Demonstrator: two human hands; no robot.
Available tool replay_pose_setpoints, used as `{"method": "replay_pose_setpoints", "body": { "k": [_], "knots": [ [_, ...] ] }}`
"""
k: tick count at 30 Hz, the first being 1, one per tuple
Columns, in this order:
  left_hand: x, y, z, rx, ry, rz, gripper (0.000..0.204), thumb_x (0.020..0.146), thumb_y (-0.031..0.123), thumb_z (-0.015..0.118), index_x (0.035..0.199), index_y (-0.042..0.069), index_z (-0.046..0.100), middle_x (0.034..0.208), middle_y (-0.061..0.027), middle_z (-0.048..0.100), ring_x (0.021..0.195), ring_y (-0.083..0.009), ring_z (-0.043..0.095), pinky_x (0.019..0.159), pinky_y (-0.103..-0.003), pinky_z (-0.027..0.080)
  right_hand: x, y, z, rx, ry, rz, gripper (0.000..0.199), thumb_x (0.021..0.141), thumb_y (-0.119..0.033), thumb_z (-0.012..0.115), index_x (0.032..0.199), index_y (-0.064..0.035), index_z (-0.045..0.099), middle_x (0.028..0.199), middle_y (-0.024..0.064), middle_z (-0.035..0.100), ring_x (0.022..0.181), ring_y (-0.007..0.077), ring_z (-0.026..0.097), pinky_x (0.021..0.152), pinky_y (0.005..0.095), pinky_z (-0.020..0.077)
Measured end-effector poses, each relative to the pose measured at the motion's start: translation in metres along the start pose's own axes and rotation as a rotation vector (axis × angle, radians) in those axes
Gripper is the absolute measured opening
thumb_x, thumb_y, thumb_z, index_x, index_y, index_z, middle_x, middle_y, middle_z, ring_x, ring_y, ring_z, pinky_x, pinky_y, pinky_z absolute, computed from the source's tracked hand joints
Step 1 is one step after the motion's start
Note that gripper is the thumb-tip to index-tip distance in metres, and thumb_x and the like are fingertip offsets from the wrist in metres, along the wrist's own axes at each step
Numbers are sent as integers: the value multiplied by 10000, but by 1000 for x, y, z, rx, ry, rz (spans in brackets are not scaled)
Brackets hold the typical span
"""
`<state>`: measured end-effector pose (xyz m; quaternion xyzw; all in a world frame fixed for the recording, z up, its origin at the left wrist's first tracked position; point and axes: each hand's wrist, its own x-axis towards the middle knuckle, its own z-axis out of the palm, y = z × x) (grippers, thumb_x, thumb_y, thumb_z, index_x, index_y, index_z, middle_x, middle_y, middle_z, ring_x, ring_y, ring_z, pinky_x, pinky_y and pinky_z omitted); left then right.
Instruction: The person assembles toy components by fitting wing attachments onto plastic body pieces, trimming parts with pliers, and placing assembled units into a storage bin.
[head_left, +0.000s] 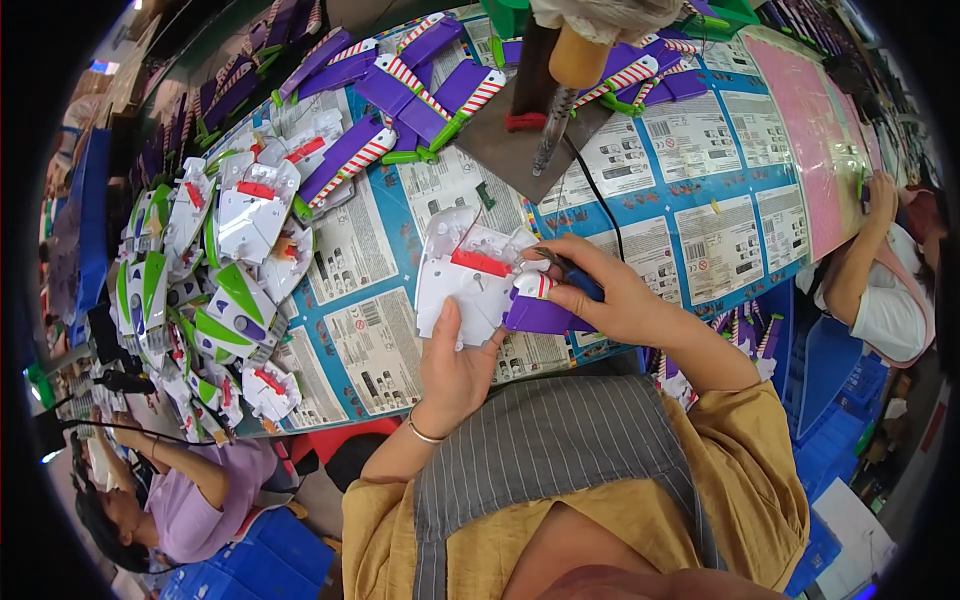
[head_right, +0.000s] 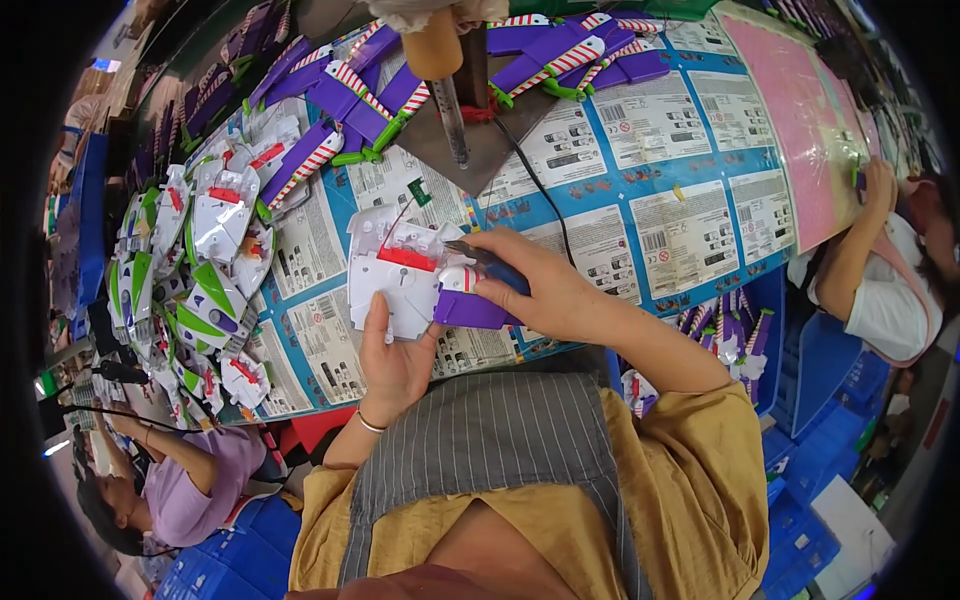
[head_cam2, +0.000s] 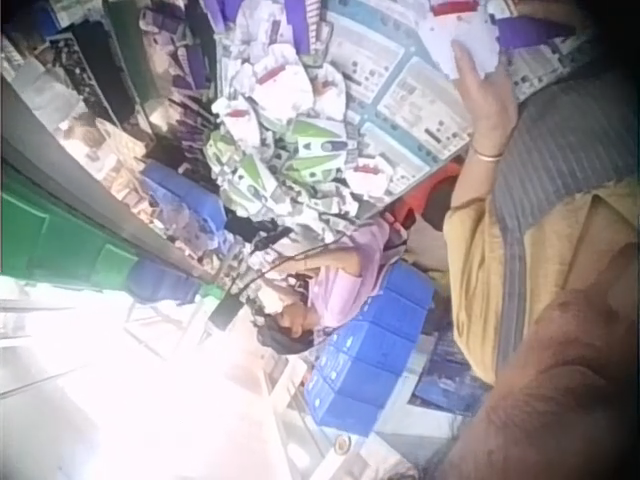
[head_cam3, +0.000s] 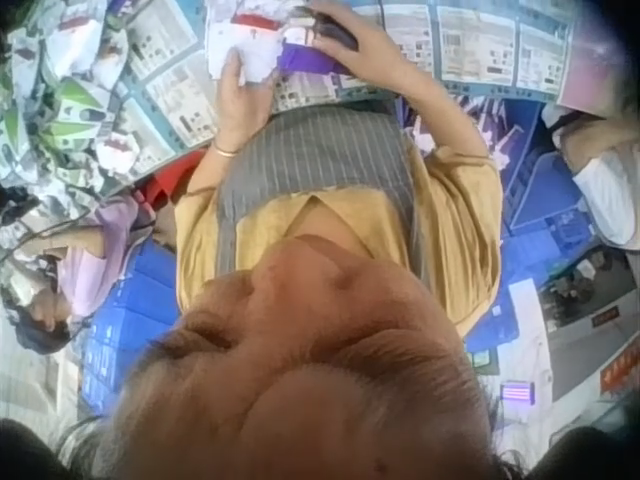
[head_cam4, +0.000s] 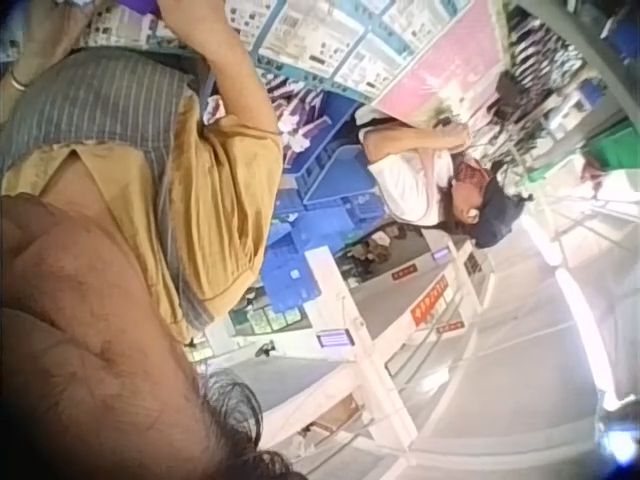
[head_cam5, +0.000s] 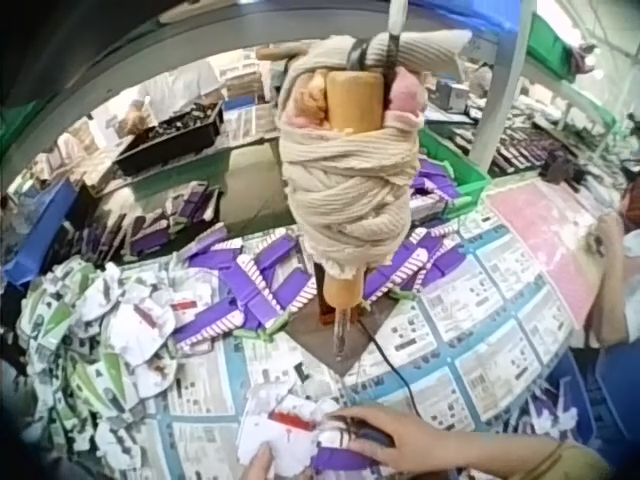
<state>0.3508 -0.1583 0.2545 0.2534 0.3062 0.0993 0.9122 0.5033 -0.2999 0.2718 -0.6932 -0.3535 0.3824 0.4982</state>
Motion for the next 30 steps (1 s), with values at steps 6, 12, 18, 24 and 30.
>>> {"method": "replay_pose_setpoints", "body": {
  "k": [6, 12, 18, 24, 30],
  "knots": [
    [-7, -1, -4, -66, -27, -13, 413, 950, 332, 428, 1306, 130, 376, 1271, -54, 481, 1167, -205, 475, 937, -401, 410, 1, -11, -2, 90, -105, 92, 361, 875, -130, 582, 1217, -65, 485, 1097, 32, 516, 921, 118, 503, 844, 263, 417],
    [-10, 1, -3, -25, -35, -3, 468, 946, 357, 406, 1334, 100, 348, 1304, -74, 462, 1197, -227, 455, 983, -423, 386, -2, -11, 9, 122, 9, 68, 340, 883, -136, 567, 1205, -68, 482, 1022, 32, 522, 893, 117, 499, 811, 279, 423],
    [-8, -4, -8, -30, -57, 85, 470, 945, 380, 387, 1317, 93, 371, 1277, -81, 486, 1174, -228, 479, 961, -422, 406, -2, -21, 15, -299, 68, -134, 318, 883, -115, 517, 1195, -66, 481, 944, 127, 512, 861, 278, 537, 769, 340, 438],
    [-5, -2, -7, -76, -38, 52, 462, 938, 358, 418, 1315, 96, 366, 1288, -81, 469, 1180, -229, 468, 951, -423, 402, -2, -18, 10, -331, 64, -142, 333, 874, -120, 516, 1202, -78, 478, 1030, 163, 544, 945, 337, 557, 795, 385, 455],
    [-1, -5, -5, -173, -109, 70, 466, 928, 330, 454, 1319, 97, 358, 1288, -83, 468, 1186, -236, 461, 950, -424, 403, 2, -16, 7, -401, -9, -107, 402, 839, -115, 550, 1227, -103, 446, 1075, 158, 552, 962, 344, 567, 789, 407, 476]
  ]
}}
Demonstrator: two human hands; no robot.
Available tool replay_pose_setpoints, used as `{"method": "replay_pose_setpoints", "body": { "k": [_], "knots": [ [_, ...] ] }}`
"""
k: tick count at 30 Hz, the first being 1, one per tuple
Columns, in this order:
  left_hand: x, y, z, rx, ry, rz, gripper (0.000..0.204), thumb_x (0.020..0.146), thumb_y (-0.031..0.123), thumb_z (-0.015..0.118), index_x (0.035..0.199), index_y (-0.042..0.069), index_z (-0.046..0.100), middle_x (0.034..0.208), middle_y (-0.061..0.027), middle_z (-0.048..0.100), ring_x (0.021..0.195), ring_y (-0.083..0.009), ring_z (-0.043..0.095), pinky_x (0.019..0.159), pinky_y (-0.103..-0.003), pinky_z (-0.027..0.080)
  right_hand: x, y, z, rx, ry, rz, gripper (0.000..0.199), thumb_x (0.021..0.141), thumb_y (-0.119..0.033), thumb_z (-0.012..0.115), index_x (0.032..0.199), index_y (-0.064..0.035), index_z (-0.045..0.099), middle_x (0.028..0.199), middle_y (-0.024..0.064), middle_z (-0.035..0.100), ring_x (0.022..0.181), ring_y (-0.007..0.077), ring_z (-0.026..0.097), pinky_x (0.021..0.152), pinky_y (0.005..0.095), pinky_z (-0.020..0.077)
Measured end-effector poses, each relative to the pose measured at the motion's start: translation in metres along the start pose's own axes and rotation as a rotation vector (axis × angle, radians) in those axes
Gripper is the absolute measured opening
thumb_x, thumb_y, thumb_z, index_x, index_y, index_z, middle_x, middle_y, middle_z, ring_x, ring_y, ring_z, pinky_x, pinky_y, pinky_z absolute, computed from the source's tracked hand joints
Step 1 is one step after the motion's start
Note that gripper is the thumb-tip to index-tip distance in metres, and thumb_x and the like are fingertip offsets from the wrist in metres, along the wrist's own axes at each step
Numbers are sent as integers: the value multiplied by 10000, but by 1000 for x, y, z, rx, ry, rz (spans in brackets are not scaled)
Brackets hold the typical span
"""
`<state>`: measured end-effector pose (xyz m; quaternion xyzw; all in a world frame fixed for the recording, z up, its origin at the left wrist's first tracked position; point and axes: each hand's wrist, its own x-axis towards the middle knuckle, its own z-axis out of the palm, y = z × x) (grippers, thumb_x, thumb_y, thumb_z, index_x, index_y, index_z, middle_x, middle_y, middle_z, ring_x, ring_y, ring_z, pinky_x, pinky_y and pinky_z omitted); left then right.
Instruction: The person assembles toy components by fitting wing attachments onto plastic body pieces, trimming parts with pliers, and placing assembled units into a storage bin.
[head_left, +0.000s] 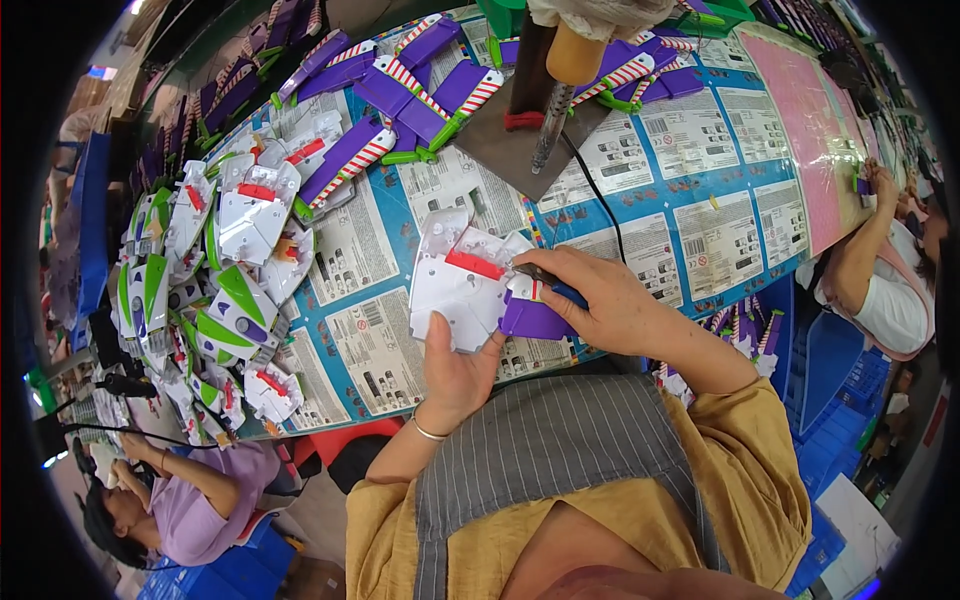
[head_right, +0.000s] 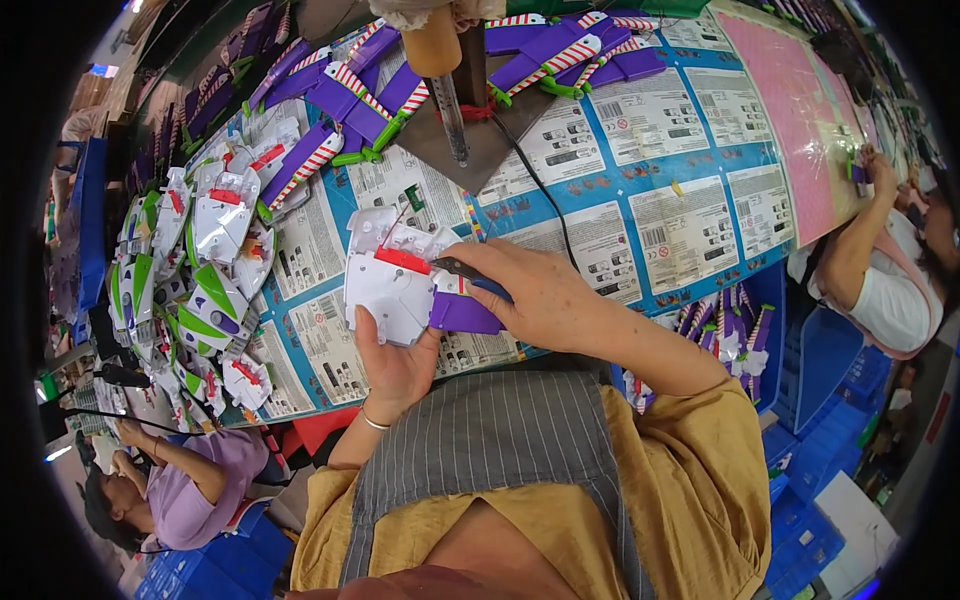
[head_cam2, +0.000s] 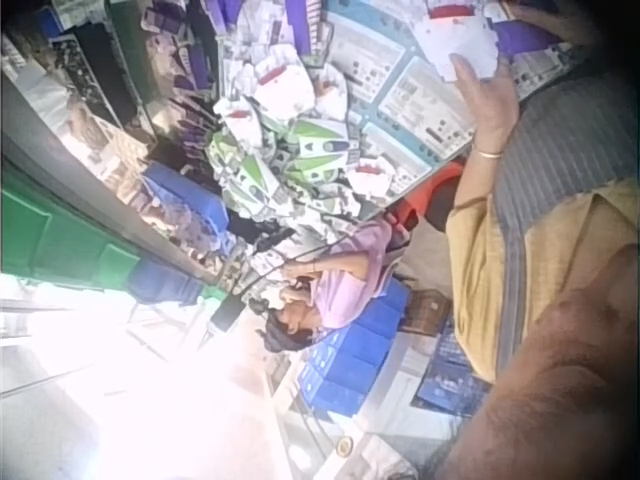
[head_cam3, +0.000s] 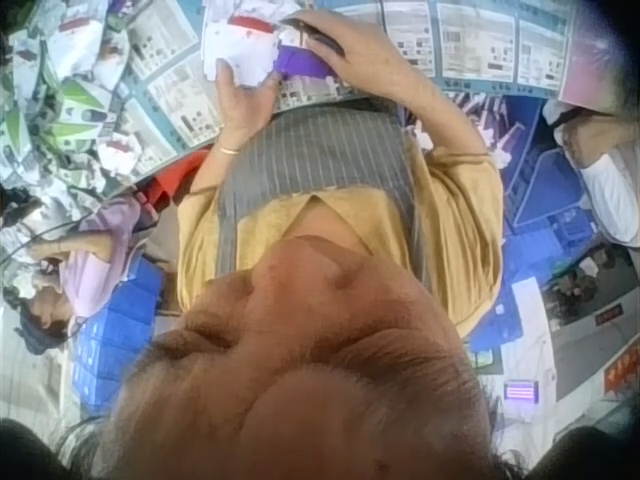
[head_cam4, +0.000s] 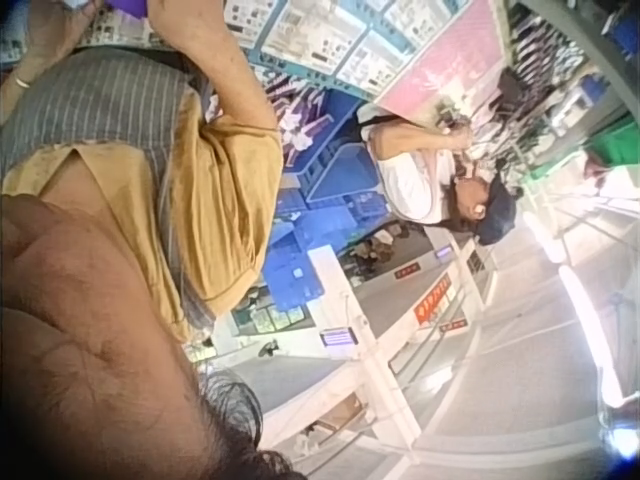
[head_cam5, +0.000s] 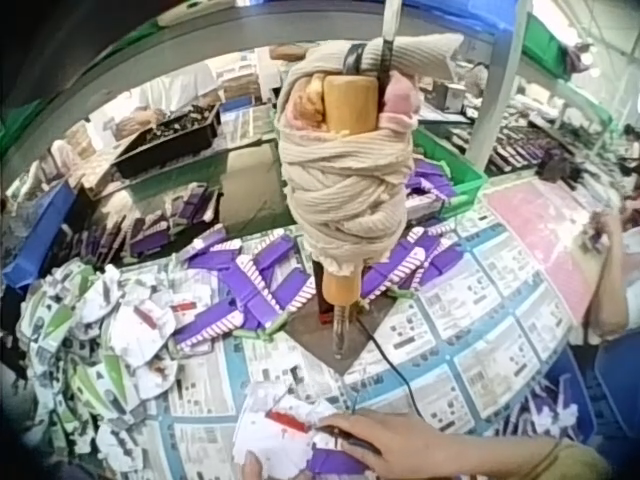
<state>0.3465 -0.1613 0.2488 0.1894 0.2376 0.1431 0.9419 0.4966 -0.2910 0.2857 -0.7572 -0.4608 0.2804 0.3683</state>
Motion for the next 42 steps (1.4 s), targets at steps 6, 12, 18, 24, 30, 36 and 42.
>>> {"method": "replay_pose_setpoints", "body": {
  "k": [6, 12, 18, 24, 30, 36, 42],
  "knots": [
    [1, -10, 1, 390, -65, 100, 515, 851, 148, 613, 1297, 55, 372, 1241, -103, 495, 1142, -240, 498, 955, -400, 422, -1, 3, 5, 13, 86, 17, 390, 872, -121, 524, 1254, -99, 444, 1065, 171, 565, 961, 360, 569, 801, 416, 472],
    [13, -9, 13, 413, 140, 45, 486, 816, 35, 646, 1242, 31, 410, 1163, -107, 537, 1053, -213, 549, 878, -361, 480, -1, 8, -18, -239, 85, 64, 344, 797, -106, 589, 1125, -83, 491, 985, 128, 581, 877, 327, 594, 718, 425, 471],
    [14, -4, 14, 402, 150, 23, 509, 812, 21, 647, 1257, 37, 400, 1169, -94, 528, 1062, -210, 537, 894, -345, 463, 1, 14, -37, -571, -21, 52, 365, 707, -72, 623, 1049, -56, 496, 906, 115, 566, 822, 318, 592, 736, 416, 451],
    [16, -8, 11, 415, 159, 48, 562, 792, 10, 671, 1275, 34, 385, 1205, -89, 505, 1097, -201, 509, 932, -333, 428, 7, 15, -31, -600, -26, -35, 323, 691, -80, 615, 991, -47, 500, 877, 103, 560, 812, 291, 597, 715, 395, 463],
    [22, -4, 17, 520, 150, 58, 555, 777, 42, 701, 1251, 15, 413, 1177, -86, 528, 1084, -187, 515, 916, -314, 427, 16, 9, -49, -752, -72, -116, 214, 696, -96, 576, 894, -25, 533, 722, 91, 583, 658, 246, 621, 572, 343, 480],
    [39, 10, 26, 612, 95, 43, 500, 773, 31, 697, 1211, 13, 455, 1086, -76, 584, 986, -181, 574, 847, -299, 466, 41, 21, -61, -955, -112, -227, 124, 705, -107, 569, 809, -40, 576, 692, 102, 607, 656, 237, 635, 568, 343, 489],
    [59, 18, 37, 444, 134, -139, 470, 786, 37, 681, 1203, 55, 464, 1073, -73, 597, 967, -178, 598, 813, -314, 509, 46, 45, -61, -715, -74, -89, 117, 734, -83, 530, 817, -41, 601, 737, 140, 638, 704, 287, 647, 630, 389, 503]
  ]
}}
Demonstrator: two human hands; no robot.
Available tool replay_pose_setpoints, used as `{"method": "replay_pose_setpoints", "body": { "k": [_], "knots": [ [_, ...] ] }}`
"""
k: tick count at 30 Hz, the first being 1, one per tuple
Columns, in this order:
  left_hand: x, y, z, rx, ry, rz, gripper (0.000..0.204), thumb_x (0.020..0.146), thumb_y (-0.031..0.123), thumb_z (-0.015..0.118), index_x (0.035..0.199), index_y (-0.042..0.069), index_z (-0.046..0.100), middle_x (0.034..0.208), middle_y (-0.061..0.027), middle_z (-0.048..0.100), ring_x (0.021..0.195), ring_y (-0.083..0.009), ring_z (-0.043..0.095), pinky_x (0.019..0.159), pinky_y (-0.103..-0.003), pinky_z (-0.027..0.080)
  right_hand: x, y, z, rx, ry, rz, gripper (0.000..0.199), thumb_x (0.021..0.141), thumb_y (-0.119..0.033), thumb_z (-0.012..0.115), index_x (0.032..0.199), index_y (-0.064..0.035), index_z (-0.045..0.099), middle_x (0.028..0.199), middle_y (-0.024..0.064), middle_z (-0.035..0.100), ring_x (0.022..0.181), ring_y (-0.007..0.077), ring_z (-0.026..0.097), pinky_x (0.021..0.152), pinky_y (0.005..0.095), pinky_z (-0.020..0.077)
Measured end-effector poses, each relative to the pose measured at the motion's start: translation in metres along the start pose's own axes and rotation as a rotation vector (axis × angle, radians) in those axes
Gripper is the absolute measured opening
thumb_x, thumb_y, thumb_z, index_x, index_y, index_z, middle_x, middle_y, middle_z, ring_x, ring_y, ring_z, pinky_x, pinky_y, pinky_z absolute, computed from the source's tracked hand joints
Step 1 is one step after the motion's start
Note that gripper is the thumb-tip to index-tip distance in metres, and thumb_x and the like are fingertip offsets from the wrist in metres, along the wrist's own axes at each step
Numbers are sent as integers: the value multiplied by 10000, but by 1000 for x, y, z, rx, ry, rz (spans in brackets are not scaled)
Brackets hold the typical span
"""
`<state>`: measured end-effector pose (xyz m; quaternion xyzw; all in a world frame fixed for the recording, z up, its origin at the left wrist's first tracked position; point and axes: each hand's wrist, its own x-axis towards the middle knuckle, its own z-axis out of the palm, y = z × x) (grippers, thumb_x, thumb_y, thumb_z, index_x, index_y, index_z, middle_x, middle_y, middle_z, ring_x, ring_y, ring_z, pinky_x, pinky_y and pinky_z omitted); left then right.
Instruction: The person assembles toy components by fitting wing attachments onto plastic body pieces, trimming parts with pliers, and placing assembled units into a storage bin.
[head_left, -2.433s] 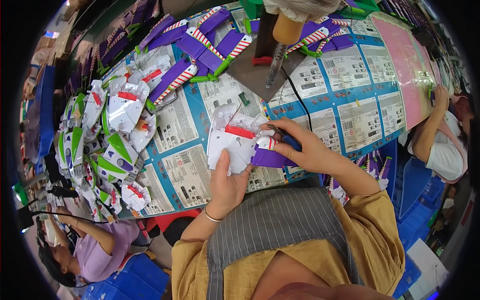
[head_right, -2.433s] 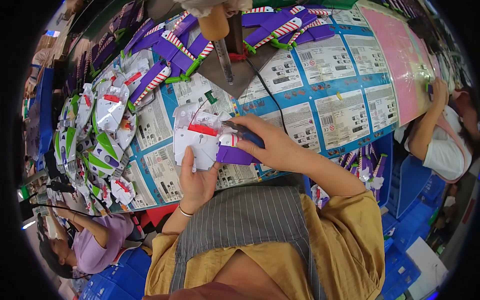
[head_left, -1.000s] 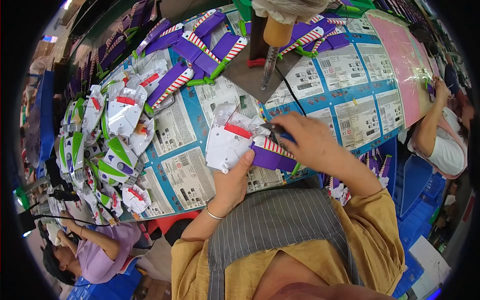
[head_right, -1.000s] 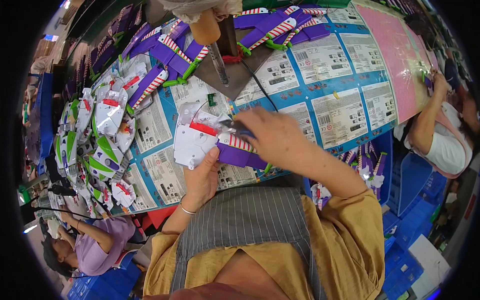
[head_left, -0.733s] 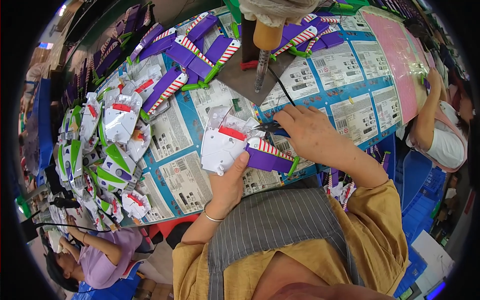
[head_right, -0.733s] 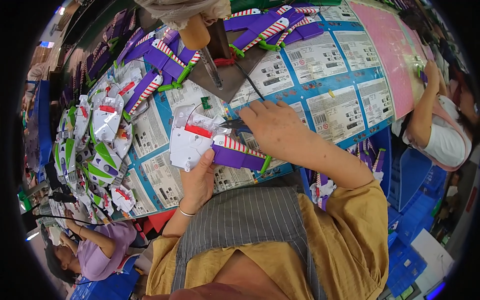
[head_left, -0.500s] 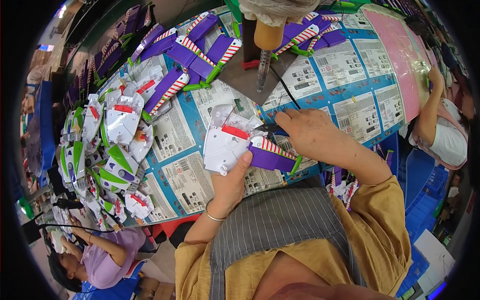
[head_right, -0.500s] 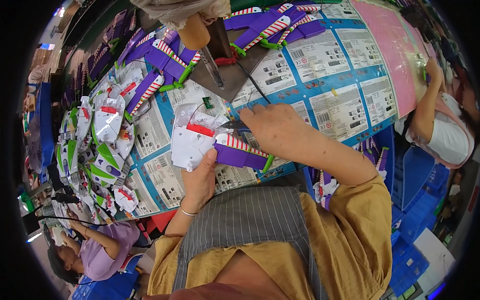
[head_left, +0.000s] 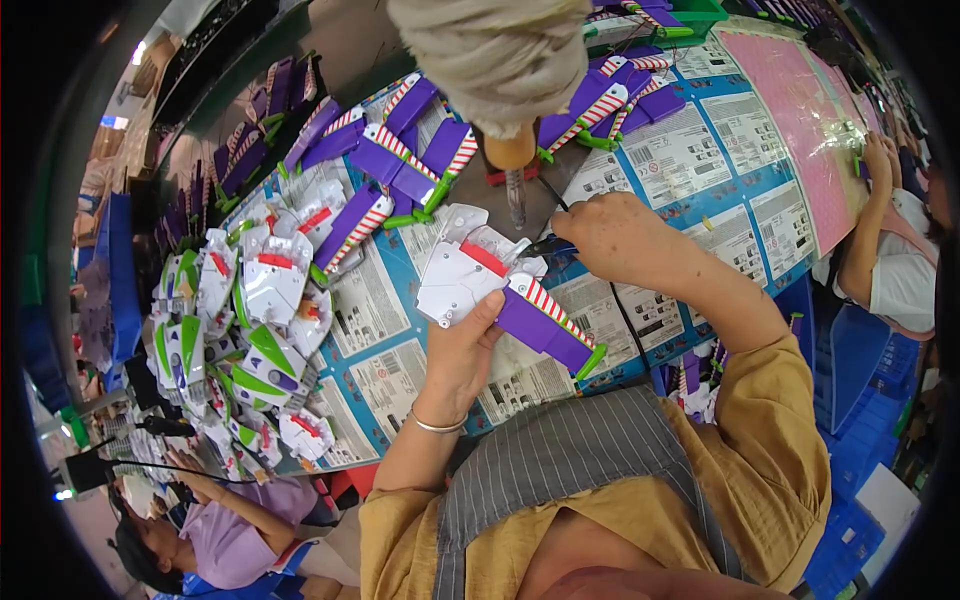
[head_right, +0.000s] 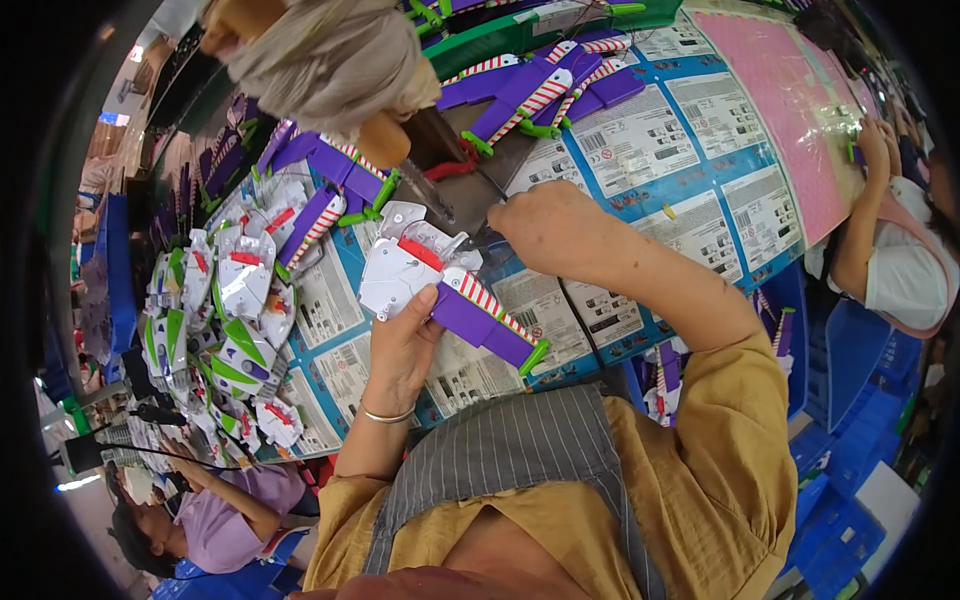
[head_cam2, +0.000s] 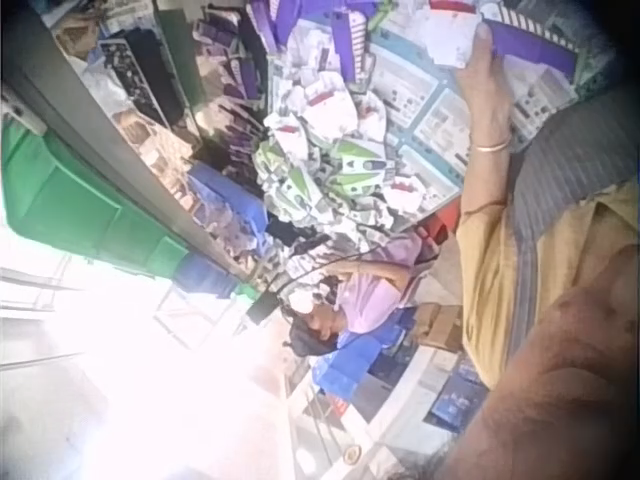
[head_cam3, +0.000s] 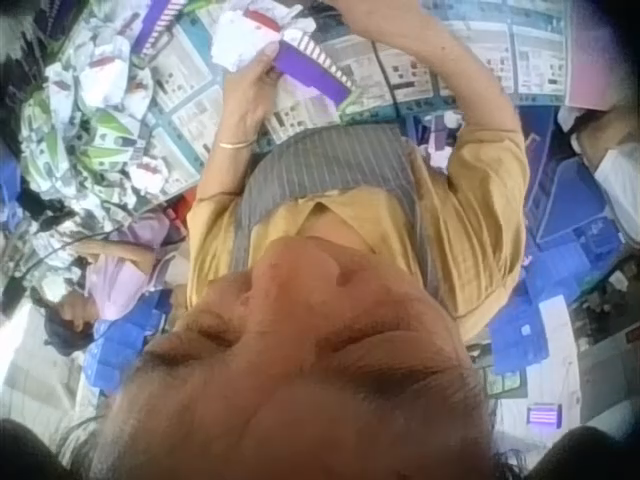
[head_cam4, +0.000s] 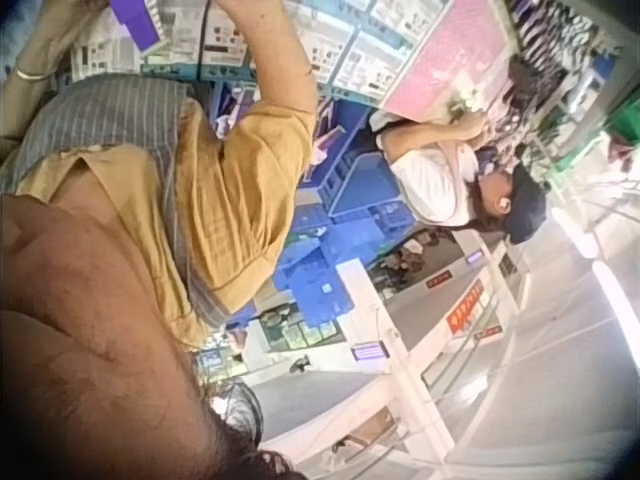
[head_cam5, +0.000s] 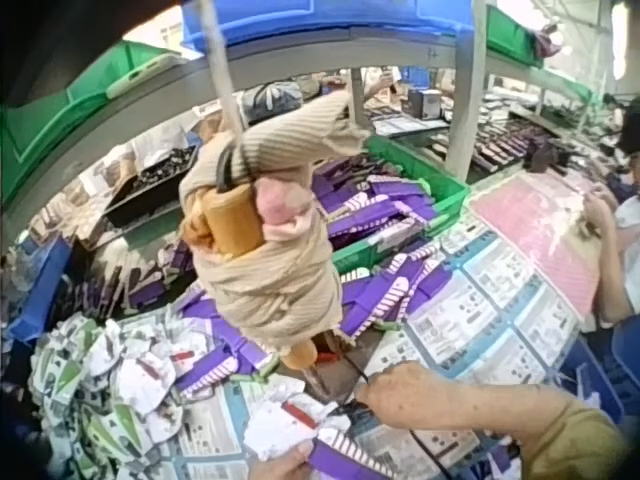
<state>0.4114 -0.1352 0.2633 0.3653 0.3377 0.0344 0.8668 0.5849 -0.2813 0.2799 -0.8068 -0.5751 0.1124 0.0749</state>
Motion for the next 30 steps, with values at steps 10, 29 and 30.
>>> {"method": "replay_pose_setpoints", "body": {
  "k": [10, 29, 30],
  "knots": [
    [12, 7, 24, 6, 12, 106, 451, 810, 35, 656, 1213, 66, 455, 1100, -69, 582, 981, -194, 591, 816, -330, 519, 8, 19, -5, 192, -106, 143, 227, 764, -145, 563, 959, -41, 615, 813, 174, 645, 805, 337, 636, 715, 431, 490],
    [0, 7, 43, 0, 60, 168, 424, 838, 47, 625, 1224, 67, 449, 1133, -66, 564, 1026, -186, 565, 869, -336, 482, 9, 20, -2, 254, -35, 118, 238, 735, -200, 652, 897, -37, 590, 756, 164, 638, 743, 339, 632, 659, 436, 489],
    [0, 7, 44, -6, 62, 169, 420, 837, 44, 626, 1219, 68, 454, 1132, -65, 565, 1026, -186, 564, 873, -336, 479, 9, 19, -3, 248, -52, 125, 237, 736, -201, 651, 896, -38, 591, 759, 166, 639, 744, 340, 632, 659, 436, 489]
  ]
}}
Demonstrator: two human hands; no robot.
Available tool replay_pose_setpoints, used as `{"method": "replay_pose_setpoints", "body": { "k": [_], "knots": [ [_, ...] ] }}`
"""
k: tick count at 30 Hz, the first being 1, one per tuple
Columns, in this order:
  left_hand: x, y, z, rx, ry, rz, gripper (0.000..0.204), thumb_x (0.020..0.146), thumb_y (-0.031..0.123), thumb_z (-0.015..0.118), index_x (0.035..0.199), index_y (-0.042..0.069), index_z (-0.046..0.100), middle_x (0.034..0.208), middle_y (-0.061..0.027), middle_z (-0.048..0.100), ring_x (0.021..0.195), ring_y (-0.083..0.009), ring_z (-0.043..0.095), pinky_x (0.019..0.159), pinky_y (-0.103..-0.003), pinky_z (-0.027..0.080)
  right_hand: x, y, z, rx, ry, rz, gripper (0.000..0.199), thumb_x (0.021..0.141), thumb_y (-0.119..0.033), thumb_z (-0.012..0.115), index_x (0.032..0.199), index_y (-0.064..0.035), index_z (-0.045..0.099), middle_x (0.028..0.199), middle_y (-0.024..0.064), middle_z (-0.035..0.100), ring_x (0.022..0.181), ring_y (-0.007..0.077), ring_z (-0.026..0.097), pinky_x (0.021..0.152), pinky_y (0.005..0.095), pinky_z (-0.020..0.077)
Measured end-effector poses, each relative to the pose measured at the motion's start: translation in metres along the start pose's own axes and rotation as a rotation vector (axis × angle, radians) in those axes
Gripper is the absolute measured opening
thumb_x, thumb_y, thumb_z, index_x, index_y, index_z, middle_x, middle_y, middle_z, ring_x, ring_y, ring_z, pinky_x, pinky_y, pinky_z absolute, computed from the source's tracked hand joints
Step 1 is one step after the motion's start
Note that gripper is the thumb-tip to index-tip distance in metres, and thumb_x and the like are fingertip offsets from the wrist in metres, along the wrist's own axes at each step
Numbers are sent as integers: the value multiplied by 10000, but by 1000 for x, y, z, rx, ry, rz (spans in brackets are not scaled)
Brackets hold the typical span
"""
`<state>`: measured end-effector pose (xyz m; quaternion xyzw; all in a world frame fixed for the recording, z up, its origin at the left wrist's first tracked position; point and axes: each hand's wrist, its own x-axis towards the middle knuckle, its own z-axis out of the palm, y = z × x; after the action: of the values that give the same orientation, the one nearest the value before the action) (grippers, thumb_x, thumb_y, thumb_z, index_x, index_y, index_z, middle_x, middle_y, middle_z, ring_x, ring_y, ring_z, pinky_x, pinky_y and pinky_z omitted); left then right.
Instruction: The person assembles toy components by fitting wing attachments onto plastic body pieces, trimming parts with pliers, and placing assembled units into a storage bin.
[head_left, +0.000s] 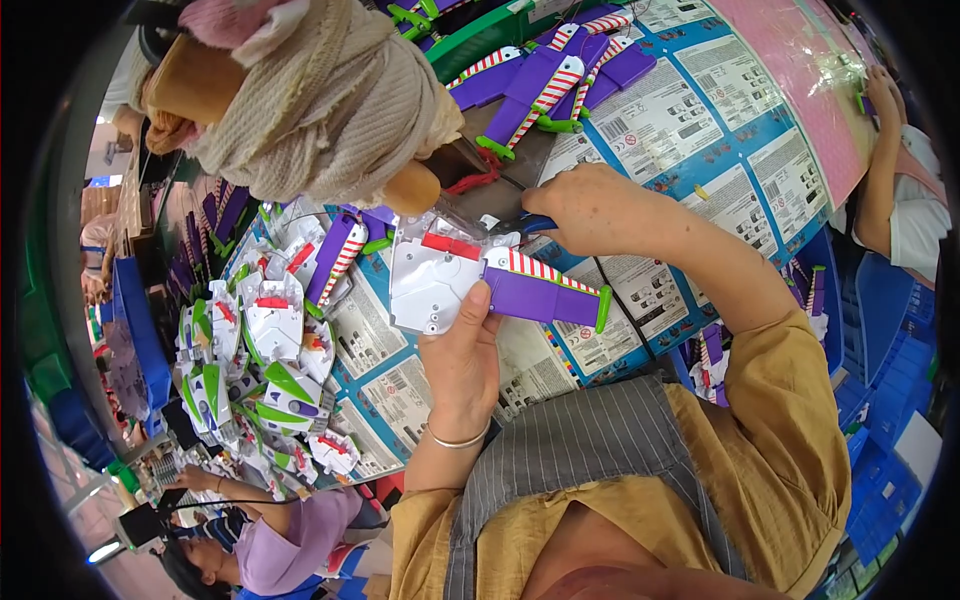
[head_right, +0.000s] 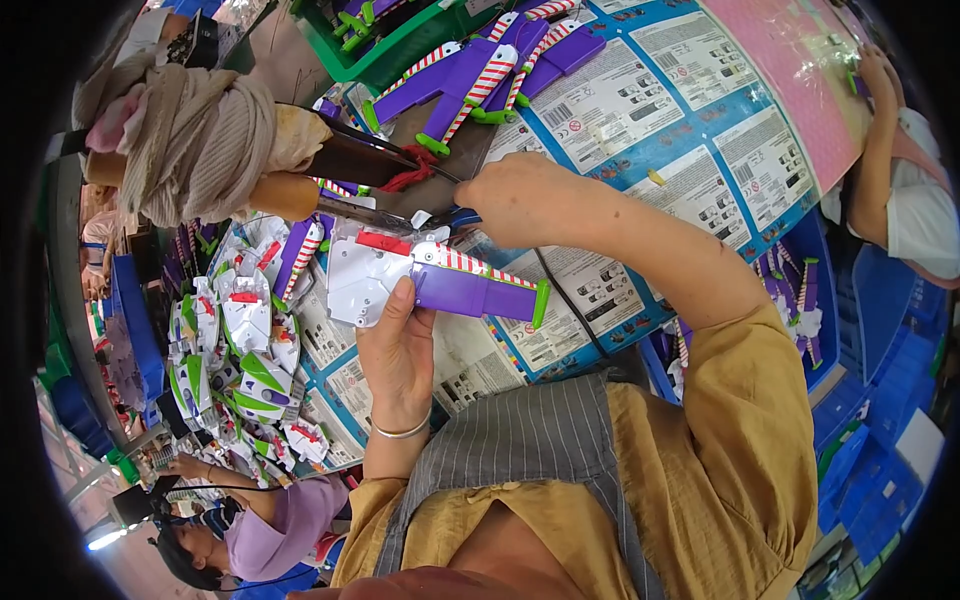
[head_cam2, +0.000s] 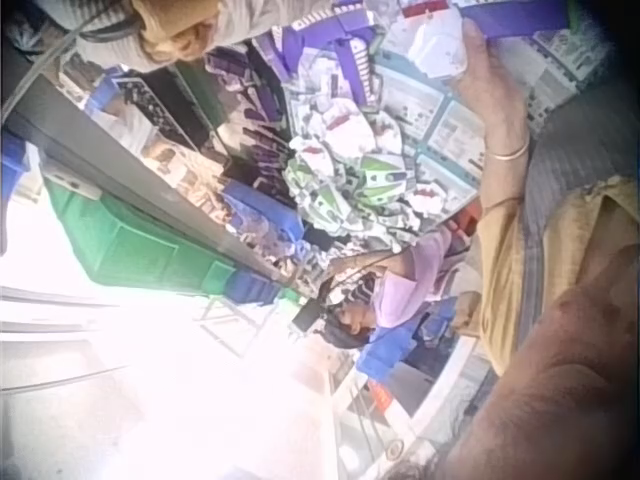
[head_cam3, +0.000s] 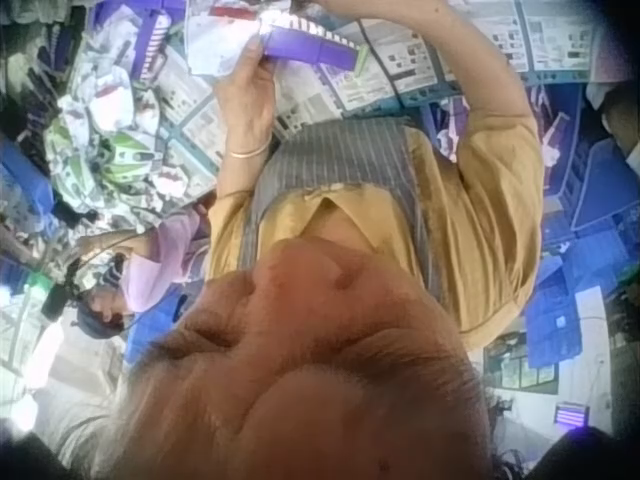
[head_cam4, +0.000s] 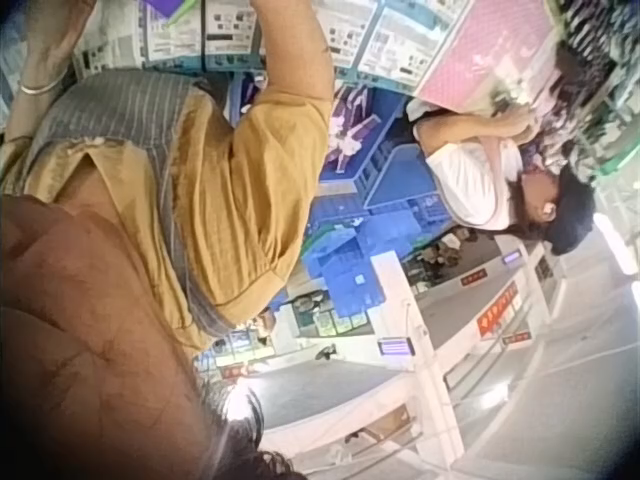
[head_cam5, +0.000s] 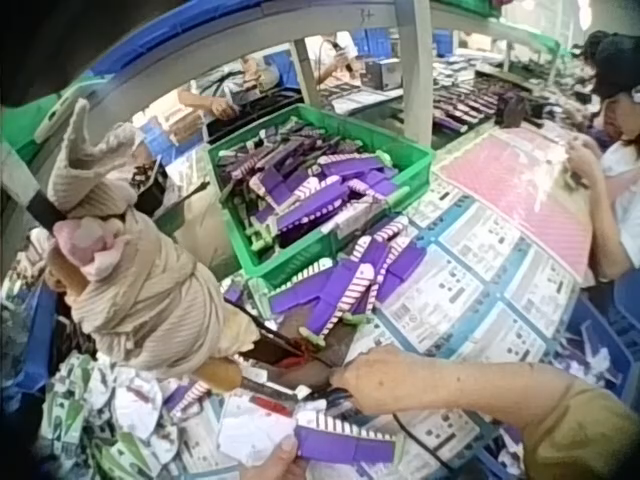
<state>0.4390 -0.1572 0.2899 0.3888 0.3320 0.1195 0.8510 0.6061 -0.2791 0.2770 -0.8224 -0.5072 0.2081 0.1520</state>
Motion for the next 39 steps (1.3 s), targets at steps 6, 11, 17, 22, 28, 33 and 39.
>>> {"method": "replay_pose_setpoints", "body": {
  "k": [6, 11, 17, 22, 28, 33, 39],
  "knots": [
    [-3, -2, 4, -10, 10, 30, 390, 835, 32, 627, 1192, 59, 475, 1127, -69, 566, 1024, -184, 560, 878, -336, 473, 0, 1, 0, 11, -1, -5, 242, 729, -191, 655, 906, -38, 594, 750, 171, 638, 737, 341, 632, 658, 438, 488],
    [-3, -6, 3, 27, -2, 79, 375, 855, 46, 596, 1202, 54, 454, 1106, -72, 570, 989, -182, 581, 851, -332, 502, 0, 1, 2, 19, 23, -14, 239, 720, -181, 659, 899, -36, 596, 740, 174, 635, 730, 341, 631, 653, 435, 487],
    [-6, -8, 4, 3, 3, 76, 372, 841, 28, 620, 1185, 51, 480, 1103, -71, 573, 997, -181, 567, 871, -337, 467, -1, 1, 2, 22, 31, -13, 235, 712, -171, 665, 891, -36, 596, 737, 172, 633, 730, 339, 629, 649, 430, 485],
    [-4, -13, 6, 19, 41, 83, 406, 841, 23, 621, 1212, 54, 460, 1122, -68, 560, 1016, -178, 552, 882, -332, 456, 0, 4, 4, 36, 27, -7, 235, 707, -165, 668, 888, -34, 593, 740, 166, 634, 730, 337, 628, 649, 430, 484],
    [-4, -18, 4, 52, 50, 153, 359, 849, 35, 604, 1184, 60, 476, 1113, -78, 568, 1002, -191, 571, 866, -344, 483, 1, 2, 3, 39, 44, -23, 218, 703, -160, 660, 875, -43, 597, 753, 162, 635, 734, 339, 626, 657, 435, 483],
    [-10, -25, -6, 2, 12, 91, 455, 822, 34, 649, 1229, 45, 444, 1151, -47, 532, 1029, -154, 522, 889, -297, 425, 0, 1, 4, 8, 48, -49, 164, 706, -151, 630, 834, -54, 593, 786, 129, 641, 767, 315, 624, 684, 423, 480],
    [-53, -12, -77, 251, -332, -153, 661, 785, 68, 622, 1363, 20, 305, 1281, -114, 473, 1183, -215, 447, 958, -340, 389, -42, -25, 2, -354, -90, -262, 57, 704, -113, 564, 740, -72, 582, 683, 87, 609, 651, 232, 613, 616, 361, 447]
  ]
}}
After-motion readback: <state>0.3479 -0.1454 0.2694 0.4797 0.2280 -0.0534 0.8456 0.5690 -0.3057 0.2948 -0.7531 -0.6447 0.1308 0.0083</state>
